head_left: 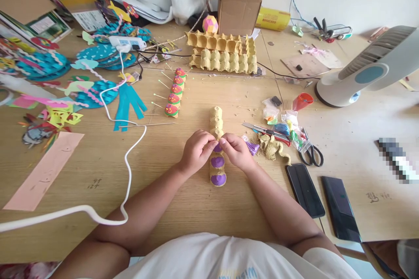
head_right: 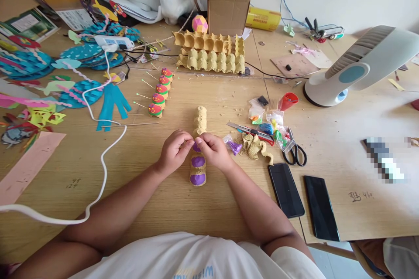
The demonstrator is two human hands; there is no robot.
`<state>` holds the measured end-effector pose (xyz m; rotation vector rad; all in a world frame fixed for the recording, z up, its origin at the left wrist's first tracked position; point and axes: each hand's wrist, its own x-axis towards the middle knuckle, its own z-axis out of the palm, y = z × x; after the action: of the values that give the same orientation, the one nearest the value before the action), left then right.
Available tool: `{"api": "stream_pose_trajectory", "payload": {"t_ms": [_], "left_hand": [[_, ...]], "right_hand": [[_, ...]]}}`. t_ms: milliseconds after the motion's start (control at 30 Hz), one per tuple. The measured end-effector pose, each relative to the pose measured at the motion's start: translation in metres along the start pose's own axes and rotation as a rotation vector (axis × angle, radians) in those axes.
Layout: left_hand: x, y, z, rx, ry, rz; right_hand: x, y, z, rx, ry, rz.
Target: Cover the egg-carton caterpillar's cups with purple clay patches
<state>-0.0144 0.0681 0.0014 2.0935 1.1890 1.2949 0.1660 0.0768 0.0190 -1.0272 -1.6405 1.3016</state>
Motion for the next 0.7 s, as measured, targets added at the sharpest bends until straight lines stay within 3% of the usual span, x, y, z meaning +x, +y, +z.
{"api": "stream_pose_trajectory", "payload": {"t_ms": [333,567,700], "left_hand": [[0.001,0.003,-0.003,-0.055,0.002,0.005],[0.000,0.005,-0.002,-0.038,-0.015,-0.009],[-0.001,0.006,-0.003,-0.049,-0.022,-0.007]], "right_hand": [[0.001,0.001,0.000,-0.029,0.069,-0.002],[0.002,0.002,0.000,-0.015,0.025,-0.012],[0.001,0.008,-0.003,-0.126,0.038,-0.029]]}}
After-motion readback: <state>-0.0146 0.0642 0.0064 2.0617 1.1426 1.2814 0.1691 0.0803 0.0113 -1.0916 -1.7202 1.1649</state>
